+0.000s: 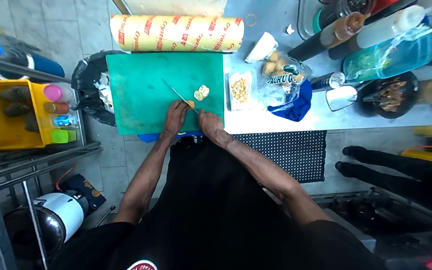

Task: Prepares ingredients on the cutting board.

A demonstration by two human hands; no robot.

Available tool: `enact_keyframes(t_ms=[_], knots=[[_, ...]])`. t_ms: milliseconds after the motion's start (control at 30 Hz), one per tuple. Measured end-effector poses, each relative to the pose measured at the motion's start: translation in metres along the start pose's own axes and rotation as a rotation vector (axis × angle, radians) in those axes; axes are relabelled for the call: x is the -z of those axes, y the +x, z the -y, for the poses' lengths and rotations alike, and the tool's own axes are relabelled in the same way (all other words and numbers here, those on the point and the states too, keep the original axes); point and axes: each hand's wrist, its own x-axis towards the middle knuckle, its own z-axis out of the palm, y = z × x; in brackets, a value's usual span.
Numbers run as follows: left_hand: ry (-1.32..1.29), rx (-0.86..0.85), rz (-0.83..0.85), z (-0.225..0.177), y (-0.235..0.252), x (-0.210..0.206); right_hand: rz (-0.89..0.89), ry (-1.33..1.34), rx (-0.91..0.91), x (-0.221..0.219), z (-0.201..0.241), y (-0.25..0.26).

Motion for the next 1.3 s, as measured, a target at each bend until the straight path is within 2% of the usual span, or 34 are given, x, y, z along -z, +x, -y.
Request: enact_keyframes(t_ms=[133, 300, 533, 700, 933, 1000, 1167, 1300], knots=[[-0.009, -0.022, -0.012, 0.002, -0.004, 0.002, 0.088, 0.005, -0.034, 0.009, 0.002, -0.026], [-0.016, -0.033, -0.024, 0.006, -0.005, 0.002, -0.045, 0.049, -0.008, -0.027, 0.005, 0.013], [0.025, -0.027, -0.02, 0.009, -0.005, 0.005, 0.07, 0.03, -0.035, 0.0, 0.005, -0.018], [-0.007, -0.059, -0.021, 0.012, -0.004, 0.004, -0.036, 0.049, -0.012, -0.032, 0.006, 0.013], [-0.001, -0.032, 0.135, 0.013, 0.004, 0.027, -0.027, 0.193, 0.06, 0.002, -0.015, 0.0], [-0.008, -0.106, 0.187, 0.016, 0.014, 0.034, -0.066, 0.272, 0.054, 0.011, -0.03, -0.01], [0.004, -0.437, 0.419, 0.028, 0.048, 0.033, -0.06, 0.318, 0.004, 0.015, -0.052, -0.016], [0.029, -0.422, 0.368, 0.027, 0.055, 0.032, -0.043, 0.294, -0.013, 0.011, -0.058, -0.022]])
